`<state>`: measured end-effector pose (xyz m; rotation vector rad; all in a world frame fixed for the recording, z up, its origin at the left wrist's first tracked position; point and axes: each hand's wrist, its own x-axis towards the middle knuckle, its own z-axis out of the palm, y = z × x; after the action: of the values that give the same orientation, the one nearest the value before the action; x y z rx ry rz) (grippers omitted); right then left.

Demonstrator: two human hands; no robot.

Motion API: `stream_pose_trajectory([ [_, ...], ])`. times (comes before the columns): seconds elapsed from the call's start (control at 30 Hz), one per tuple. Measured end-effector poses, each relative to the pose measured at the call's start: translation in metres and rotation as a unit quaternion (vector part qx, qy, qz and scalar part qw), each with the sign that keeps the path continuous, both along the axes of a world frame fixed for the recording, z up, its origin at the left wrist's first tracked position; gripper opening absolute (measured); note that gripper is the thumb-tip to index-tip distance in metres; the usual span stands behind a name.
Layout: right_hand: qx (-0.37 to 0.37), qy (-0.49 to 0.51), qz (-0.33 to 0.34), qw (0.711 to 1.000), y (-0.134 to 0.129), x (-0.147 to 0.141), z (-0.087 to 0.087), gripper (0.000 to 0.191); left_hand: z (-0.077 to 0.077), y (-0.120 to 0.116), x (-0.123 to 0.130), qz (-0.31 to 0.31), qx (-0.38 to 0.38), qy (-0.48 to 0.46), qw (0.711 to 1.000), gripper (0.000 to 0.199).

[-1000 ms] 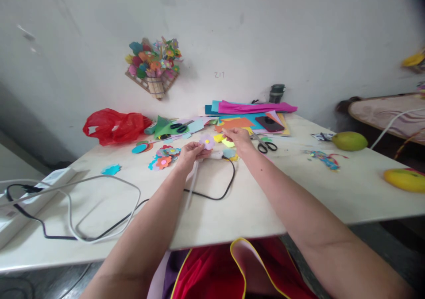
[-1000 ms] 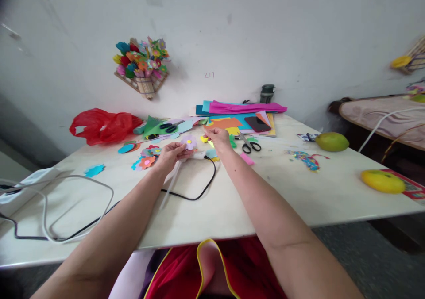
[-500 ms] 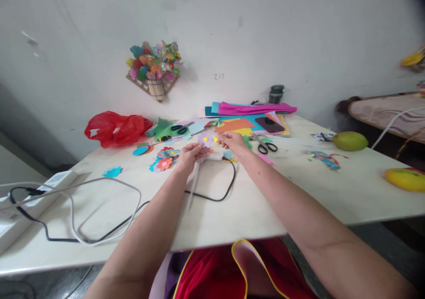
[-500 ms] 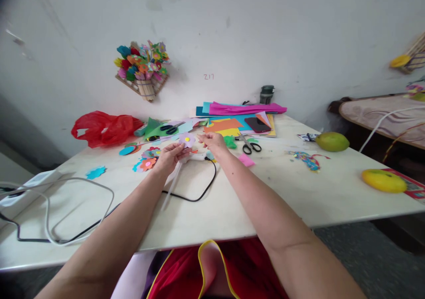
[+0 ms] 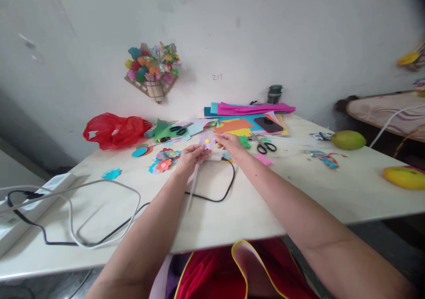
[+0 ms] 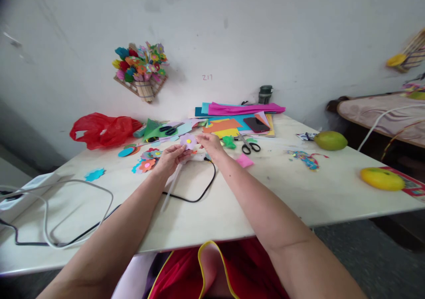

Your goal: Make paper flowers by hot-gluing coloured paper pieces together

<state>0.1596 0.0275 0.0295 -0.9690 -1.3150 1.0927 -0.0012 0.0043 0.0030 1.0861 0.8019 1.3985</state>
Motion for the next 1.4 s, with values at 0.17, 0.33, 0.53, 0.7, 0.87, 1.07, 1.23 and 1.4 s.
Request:
stream_pose_trajectory([
  [0.17, 0.013, -0.007, -0.011, 1.000, -0.0033, -0.0019, 0.0012, 0.018, -0.0005, 0.0005, 0.0025, 0.007, -0.006, 0.027, 1.000, 0.028],
  [0.33, 0.008, -0.021, -0.008, 1.000, 0.0000, -0.0025, -0.0021, 0.015, -0.0009, -0.0004, 0.0039, 0.009, -0.008, 0.042, 0.999, 0.029],
  [0.53, 0.029, -0.032, 0.016, 0.999, 0.0004, -0.0010, -0.0019, 0.015, 0.0022, -0.0012, 0.0026, -0.011, -0.006, 0.039, 0.999, 0.033],
  [0.7, 0.032, -0.037, 0.053, 0.997, -0.0044, -0.0015, 0.0005, 0.016, 0.0034, 0.0002, 0.0032, 0.007, 0.017, 0.043, 0.999, 0.034],
  [0.87, 0.029, -0.036, 0.075, 0.996, -0.0074, -0.0032, 0.0020, 0.018, 0.0032, 0.0001, 0.0053, 0.030, 0.015, 0.091, 0.995, 0.037],
  [1.07, 0.024, -0.040, 0.084, 0.995, -0.0077, -0.0039, 0.0011, 0.011, 0.0047, -0.0026, 0.0070, 0.017, 0.029, 0.115, 0.993, 0.035],
  [1.23, 0.024, -0.036, 0.098, 0.994, -0.0064, -0.0038, -0.0013, 0.012, 0.0034, -0.0029, 0.0076, 0.024, 0.046, 0.121, 0.991, 0.032],
  [1.4, 0.036, -0.039, 0.092, 0.994, -0.0057, -0.0041, -0.0009, 0.015, 0.0064, -0.0065, 0.0071, 0.021, 0.033, 0.114, 0.993, 0.038],
])
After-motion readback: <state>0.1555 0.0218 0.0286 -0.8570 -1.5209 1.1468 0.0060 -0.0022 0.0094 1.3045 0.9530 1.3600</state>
